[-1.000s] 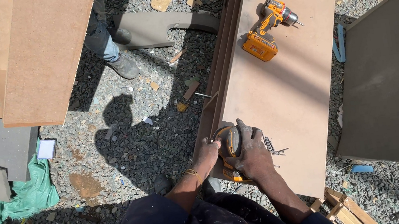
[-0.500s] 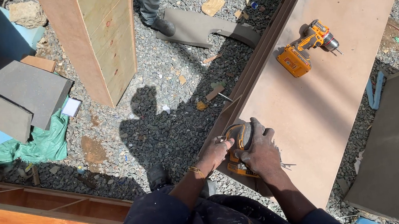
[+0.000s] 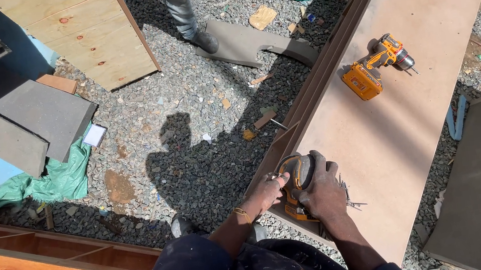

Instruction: The person uses an orbital sander to smooth the surface of a large wooden board. Another person is seen in the background using a drill on a wooden drawer unit. The person sanding moves along the length of the board, ensuring an even finish.

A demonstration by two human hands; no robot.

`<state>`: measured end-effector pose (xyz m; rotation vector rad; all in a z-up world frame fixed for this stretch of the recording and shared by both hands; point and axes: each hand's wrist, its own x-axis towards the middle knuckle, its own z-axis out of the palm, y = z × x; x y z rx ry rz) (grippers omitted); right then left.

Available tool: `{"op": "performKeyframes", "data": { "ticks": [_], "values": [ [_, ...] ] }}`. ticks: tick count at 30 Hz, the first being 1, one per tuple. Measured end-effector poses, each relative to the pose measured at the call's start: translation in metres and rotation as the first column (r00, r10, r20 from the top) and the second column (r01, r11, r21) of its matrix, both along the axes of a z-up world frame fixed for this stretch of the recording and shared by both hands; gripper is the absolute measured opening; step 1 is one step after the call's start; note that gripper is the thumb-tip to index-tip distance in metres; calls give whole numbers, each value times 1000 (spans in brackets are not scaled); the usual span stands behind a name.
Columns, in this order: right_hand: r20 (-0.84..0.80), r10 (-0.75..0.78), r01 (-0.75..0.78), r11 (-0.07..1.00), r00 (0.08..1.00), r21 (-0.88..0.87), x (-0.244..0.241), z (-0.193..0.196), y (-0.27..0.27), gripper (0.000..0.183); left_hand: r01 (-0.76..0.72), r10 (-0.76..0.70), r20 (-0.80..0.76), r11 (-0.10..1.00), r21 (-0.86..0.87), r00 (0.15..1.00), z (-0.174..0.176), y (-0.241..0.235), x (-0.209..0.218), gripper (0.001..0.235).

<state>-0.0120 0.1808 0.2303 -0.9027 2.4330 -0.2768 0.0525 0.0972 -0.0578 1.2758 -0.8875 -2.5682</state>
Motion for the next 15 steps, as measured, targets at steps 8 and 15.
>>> {"op": "performKeyframes", "data": {
  "ticks": [8,15],
  "values": [
    [49,57,-53,996,997,-78,50,28,-26,101,304,-77,511,874,-378,856,122,-41,66,73],
    [30,174,-168,977,984,-134,75,22,-56,101,228,-39,553,934,-276,832,48,-80,83,67]
  ]
}}
